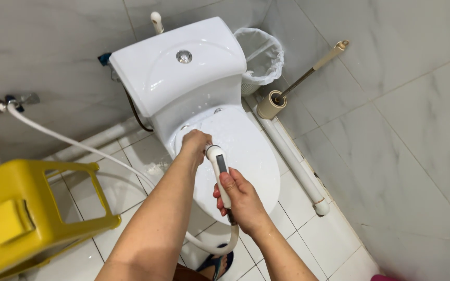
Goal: Scrubbing and rinsing a toilet and cleaning the bathroom floor.
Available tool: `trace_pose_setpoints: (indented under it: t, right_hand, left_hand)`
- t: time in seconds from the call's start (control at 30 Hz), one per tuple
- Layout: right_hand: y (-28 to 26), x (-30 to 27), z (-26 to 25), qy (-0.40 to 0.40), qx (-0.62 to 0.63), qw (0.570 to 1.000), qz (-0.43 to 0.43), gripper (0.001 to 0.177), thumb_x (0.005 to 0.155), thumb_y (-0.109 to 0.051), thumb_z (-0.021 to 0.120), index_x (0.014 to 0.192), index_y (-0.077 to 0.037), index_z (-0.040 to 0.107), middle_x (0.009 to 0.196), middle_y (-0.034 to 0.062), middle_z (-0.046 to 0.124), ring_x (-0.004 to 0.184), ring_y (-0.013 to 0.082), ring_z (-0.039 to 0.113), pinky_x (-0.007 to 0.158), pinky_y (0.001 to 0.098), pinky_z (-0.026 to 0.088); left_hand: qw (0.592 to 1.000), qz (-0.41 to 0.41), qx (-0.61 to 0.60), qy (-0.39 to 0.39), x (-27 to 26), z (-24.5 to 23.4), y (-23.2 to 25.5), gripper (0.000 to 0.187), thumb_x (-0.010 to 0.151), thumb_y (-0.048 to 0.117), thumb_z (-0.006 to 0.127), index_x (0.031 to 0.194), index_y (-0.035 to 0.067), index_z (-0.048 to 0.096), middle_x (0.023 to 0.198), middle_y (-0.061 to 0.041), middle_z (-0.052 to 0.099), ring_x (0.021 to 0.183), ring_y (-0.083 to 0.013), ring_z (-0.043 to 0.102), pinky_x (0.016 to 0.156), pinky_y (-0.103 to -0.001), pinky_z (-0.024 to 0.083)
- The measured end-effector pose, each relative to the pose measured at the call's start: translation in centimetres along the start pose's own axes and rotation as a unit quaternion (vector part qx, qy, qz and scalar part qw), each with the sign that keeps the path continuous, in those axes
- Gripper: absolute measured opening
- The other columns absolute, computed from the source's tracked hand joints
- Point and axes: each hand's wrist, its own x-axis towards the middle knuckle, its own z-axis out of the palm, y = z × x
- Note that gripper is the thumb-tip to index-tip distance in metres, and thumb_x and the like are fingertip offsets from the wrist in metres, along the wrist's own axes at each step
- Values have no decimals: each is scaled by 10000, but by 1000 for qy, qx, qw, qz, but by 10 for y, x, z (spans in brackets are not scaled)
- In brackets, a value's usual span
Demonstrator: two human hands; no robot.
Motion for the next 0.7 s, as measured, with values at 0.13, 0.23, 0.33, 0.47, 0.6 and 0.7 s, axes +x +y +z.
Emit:
trace_pose_setpoints:
  t: [0.13, 0.23, 0.33, 0.47, 0.6, 0.7]
  right_hand:
    - [21, -15, -19, 14, 7, 1000, 5, 334, 1026, -390, 502, 1091, -73, 584, 798, 21, 606, 610, 99, 543, 521, 266, 476]
    - [44, -22, -41, 20, 8, 1000, 15, 329, 1028, -383, 500, 1098, -70, 574, 801, 27, 609, 614, 104, 545, 518, 269, 475]
    - [68, -36, -59, 28, 3, 999, 32, 338, 1027, -377, 491, 1147, -71, 571, 813, 32, 616, 624, 107, 550, 521, 269, 479]
    - [79, -53, -71, 65, -9, 996, 66, 409, 1003, -391, 468, 1275, -114, 598, 809, 32, 615, 614, 108, 544, 514, 261, 468]
    - [114, -53, -83, 52, 1, 996, 72, 460, 1001, -421, 476, 1299, -90, 593, 815, 36, 617, 619, 110, 544, 516, 261, 463]
    - [115, -55, -80, 29, 6, 998, 57, 501, 994, -451, 490, 1306, -68, 577, 821, 40, 618, 624, 111, 543, 521, 266, 474]
  left_hand:
    - [991, 58, -96, -76, 33, 21, -68, 220, 895, 0, 568, 1048, 34, 722, 928, -118, 682, 787, -239, 637, 632, -361, 531]
    - [990, 65, -91, -81, 36, 33, -108, 323, 937, 19, 497, 1166, 22, 725, 1044, -148, 732, 891, -276, 700, 728, -375, 581]
    - [990, 126, 28, -55, 37, 40, -158, 357, 951, 34, 511, 1260, 29, 688, 1156, -163, 735, 1044, -294, 697, 885, -385, 557]
    - [925, 270, 268, -28, 33, 40, -197, 402, 988, 135, 516, 1372, 58, 606, 1311, -193, 643, 1229, -339, 602, 1038, -385, 466]
    - [914, 232, 328, -60, 15, 42, -196, 438, 1032, 211, 500, 1446, 68, 522, 1303, -205, 643, 1221, -357, 606, 1052, -411, 463]
    - [915, 261, 304, -38, 37, 55, -205, 411, 1039, 240, 517, 1411, 75, 576, 1324, -205, 643, 1229, -340, 616, 1053, -386, 469]
